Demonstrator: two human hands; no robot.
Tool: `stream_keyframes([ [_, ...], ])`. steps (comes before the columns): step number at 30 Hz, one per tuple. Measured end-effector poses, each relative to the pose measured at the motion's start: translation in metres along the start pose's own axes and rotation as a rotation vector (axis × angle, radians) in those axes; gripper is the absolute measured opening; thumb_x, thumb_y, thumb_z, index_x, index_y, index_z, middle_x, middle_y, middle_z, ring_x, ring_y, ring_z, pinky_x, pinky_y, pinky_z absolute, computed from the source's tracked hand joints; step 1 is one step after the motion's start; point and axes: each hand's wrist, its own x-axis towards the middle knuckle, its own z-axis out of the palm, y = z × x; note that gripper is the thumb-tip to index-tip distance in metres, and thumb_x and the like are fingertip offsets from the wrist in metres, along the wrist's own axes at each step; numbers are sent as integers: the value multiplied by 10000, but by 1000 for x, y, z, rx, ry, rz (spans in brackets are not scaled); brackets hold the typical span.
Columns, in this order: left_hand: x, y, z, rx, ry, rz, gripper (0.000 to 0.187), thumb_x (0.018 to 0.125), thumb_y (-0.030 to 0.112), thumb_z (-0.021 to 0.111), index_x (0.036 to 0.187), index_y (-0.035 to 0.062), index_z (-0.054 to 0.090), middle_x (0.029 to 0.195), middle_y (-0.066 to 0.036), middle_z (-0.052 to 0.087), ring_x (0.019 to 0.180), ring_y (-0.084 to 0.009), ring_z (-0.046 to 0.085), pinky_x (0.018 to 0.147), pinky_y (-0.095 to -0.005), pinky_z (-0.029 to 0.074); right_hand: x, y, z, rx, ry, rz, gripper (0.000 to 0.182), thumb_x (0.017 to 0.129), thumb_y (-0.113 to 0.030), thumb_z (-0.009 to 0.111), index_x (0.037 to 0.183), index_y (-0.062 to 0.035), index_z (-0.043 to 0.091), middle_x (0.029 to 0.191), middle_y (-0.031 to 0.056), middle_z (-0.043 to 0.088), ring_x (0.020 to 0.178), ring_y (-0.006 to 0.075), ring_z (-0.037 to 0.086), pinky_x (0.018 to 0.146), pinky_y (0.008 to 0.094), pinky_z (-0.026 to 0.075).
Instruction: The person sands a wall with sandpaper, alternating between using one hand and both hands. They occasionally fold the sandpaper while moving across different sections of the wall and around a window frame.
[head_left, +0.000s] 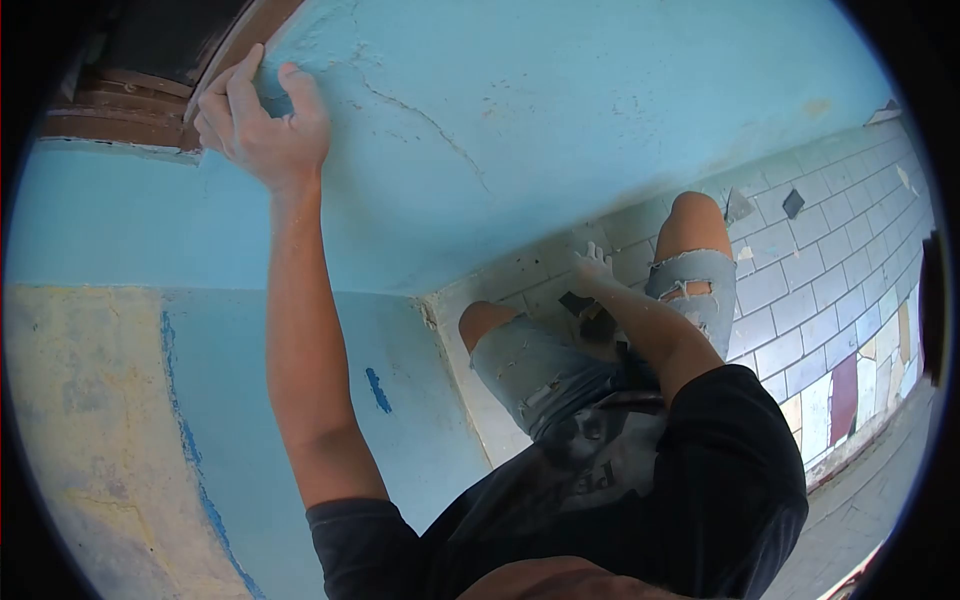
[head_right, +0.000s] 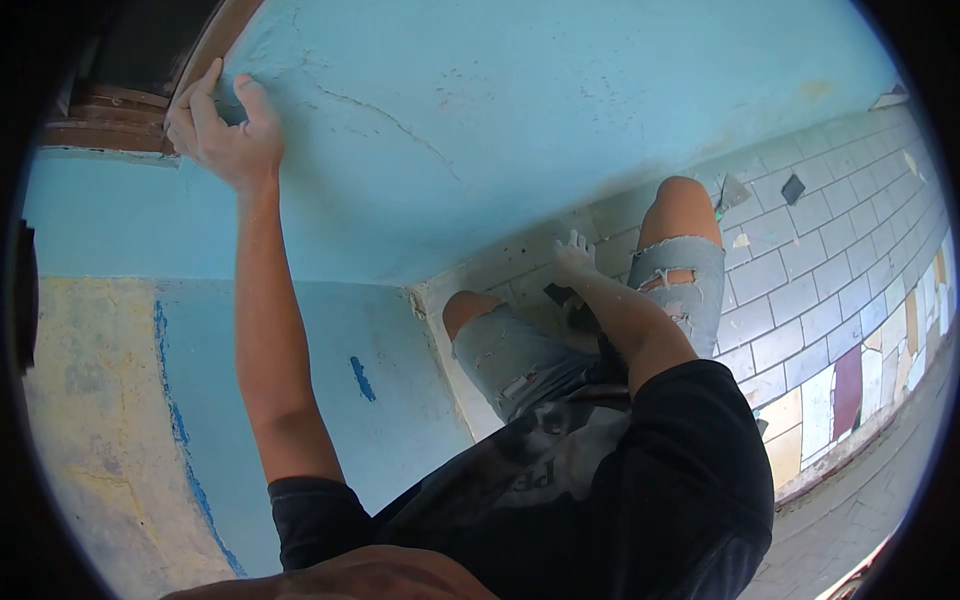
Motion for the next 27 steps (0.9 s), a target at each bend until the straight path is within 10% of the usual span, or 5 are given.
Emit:
stream_keyframes([
  [6, -3, -11, 12, 78, 60, -9, 249, 822, 263, 698, 979, 75, 741, 925, -104, 529, 933, -284, 457, 891, -451, 350, -34, 32, 23, 29, -377, 9, 760, 813, -299, 815, 1495, -180, 503, 1681, 294, 156, 1502, 478, 313, 1197, 584, 332],
  [12, -4, -17, 22, 111, 120, 3, 191, 810, 228, 629, 905, 63, 649, 906, -112, 513, 916, -291, 427, 864, -462, 324, -49, 27, 38, -388, -473, -274, 537, 836, -264, 804, 1350, -174, 676, 1713, 222, 139, 1457, 481, 380, 1133, 575, 424],
  [17, -5, -21, 22, 153, 103, 32, 212, 787, 219, 624, 918, 52, 638, 892, -116, 528, 927, -295, 421, 872, -466, 311, -8, 47, 116, -14, -200, -127, 317, 893, -128, 659, 1195, -57, 724, 1514, 179, 502, 1258, 391, 579, 1039, 476, 511],
  [27, -2, 4, -2, 82, -75, -116, 349, 851, 285, 712, 1105, 45, 712, 1058, -148, 519, 1042, -323, 448, 972, -485, 334, -38, -20, -110, 606, 276, -267, 241, 910, -55, 720, 1140, -24, 658, 967, 157, 749, 926, 307, 729, 865, 391, 570],
])
